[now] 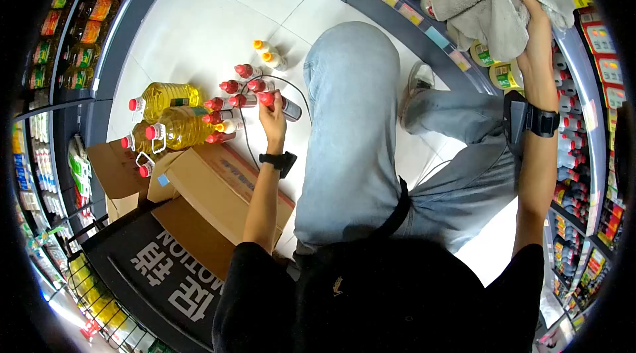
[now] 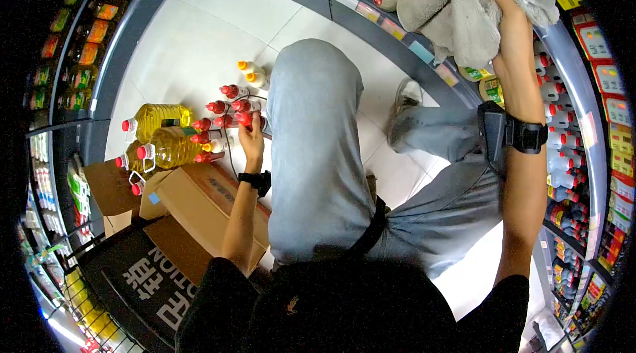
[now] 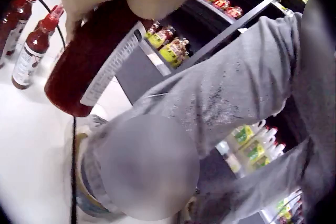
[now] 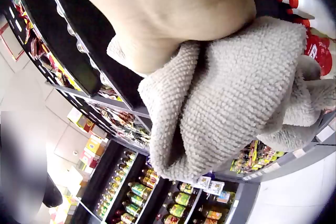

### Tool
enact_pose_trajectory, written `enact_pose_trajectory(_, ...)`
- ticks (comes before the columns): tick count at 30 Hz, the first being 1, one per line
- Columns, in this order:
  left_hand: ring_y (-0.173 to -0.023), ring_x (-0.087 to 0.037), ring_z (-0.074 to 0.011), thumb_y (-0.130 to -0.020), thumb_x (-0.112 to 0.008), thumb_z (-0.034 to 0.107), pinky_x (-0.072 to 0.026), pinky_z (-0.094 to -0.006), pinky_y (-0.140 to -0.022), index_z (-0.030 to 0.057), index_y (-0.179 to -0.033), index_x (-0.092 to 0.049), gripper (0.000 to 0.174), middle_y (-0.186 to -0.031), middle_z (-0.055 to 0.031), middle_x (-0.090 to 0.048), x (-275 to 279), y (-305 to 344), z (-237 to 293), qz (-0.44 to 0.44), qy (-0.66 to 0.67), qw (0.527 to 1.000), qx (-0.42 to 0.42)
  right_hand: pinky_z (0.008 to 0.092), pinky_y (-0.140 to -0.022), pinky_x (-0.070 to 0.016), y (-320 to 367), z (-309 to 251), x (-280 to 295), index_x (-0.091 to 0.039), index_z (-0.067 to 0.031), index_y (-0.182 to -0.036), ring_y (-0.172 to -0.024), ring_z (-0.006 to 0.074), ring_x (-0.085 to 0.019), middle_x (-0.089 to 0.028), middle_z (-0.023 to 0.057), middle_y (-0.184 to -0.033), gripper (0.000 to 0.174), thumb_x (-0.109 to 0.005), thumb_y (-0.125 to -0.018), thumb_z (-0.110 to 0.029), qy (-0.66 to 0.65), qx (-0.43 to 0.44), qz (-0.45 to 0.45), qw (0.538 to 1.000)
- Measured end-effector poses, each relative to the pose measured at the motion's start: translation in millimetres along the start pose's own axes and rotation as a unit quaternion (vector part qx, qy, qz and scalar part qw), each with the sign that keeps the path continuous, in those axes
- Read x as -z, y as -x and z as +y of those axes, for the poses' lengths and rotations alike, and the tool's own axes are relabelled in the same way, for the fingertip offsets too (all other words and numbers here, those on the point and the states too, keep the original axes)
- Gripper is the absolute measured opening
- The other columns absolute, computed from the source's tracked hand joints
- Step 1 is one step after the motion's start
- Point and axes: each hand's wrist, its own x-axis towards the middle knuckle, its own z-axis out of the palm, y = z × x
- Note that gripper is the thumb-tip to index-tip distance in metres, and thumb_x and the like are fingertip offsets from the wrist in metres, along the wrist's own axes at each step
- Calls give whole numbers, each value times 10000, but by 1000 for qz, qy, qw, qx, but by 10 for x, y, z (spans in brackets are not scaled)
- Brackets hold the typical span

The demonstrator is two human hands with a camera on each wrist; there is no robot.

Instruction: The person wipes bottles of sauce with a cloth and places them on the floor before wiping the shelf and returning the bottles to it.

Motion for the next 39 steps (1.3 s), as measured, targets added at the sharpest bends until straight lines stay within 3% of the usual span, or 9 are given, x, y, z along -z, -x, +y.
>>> enact_pose_trajectory(1,-890,-546,-245,-888,-656,207,-445,-325,-764,-13,-1017,-613,258,-1031,-148,-506,5,2,-144,-16,23,999,22,286,-987,-456,-11,23,12,-576,-24,-1269,-1149,181,-568,-552,120,-1299,340,-468,-959,-114,-1,-2,0,1000)
enact_pose_trajectory(3,-929,-533,-283,-875,-673,259,-442,-356,-800,9,-1028,-632,296,-1031,-153,-525,-95,-174,-256,-35,-191,980,-51,290,-991,-454,-45,134,124,-577,-19,-1263,-1148,182,-569,-550,121,-1302,340,-475,-959,-129,35,16,-28,999)
enact_pose_trajectory(5,-950,-524,-330,-837,-705,315,-427,-396,-840,44,-1036,-648,341,-1000,-165,-543,-128,-211,-281,-26,-112,993,15,294,-995,-452,-72,186,222,-579,-13,-1258,-1148,184,-570,-548,121,-1304,341,-483,-958,-144,64,40,-57,995)
enact_pose_trajectory(11,-966,-552,-347,-773,-760,208,-464,-400,-806,57,-1067,-642,352,-1041,-186,-565,-206,-235,-512,-9,-158,987,14,299,-998,-452,9,74,7,-582,0,-1245,-1157,190,-567,-547,124,-1305,342,-498,-953,-158,3,1,-13,1000)
enact_pose_trajectory(19,-872,-602,-359,-746,-746,88,-477,-413,-782,38,-1019,-618,305,-927,-167,-625,-141,-176,-766,19,-155,986,54,304,-1005,-449,58,80,-90,-584,11,-1234,-1166,200,-563,-549,132,-1301,335,-507,-947,-143,-1,-2,-20,1000)
enact_pose_trajectory(25,-855,-614,-342,-753,-744,84,-483,-389,-751,37,-978,-617,263,-915,-159,-636,-161,-347,-204,-20,-142,990,3,305,-1027,-436,200,-27,-235,-594,-8,-1235,-1169,200,-559,-528,138,-1320,324,-482,-962,-140,58,14,-19,998)
enact_pose_trajectory(31,-848,-651,-267,-773,-766,127,-496,-339,-758,13,-1008,-628,295,-896,-155,-673,-405,-527,-280,39,56,997,27,303,-1037,-425,244,-102,-353,-603,-14,-1230,-1185,198,-544,-517,144,-1330,319,-462,-971,-135,45,-28,20,998)
enact_pose_trajectory(36,-838,-651,-269,-781,-745,88,-496,-343,-750,24,-1052,-617,306,-923,-157,-671,-590,-540,-367,29,-41,999,2,300,-1022,-432,215,-62,-255,-600,4,-1226,-1166,200,-559,-527,142,-1320,328,-465,-968,-149,72,7,5,997)
enact_pose_trajectory(39,-841,-615,-360,-789,-727,98,-492,-432,-728,25,-1050,-596,301,-957,-163,-643,-637,-549,-658,21,-135,990,-26,299,-1007,-443,203,-98,-294,-594,6,-1231,-1165,205,-560,-533,142,-1313,337,-469,-966,-159,24,-14,17,999)
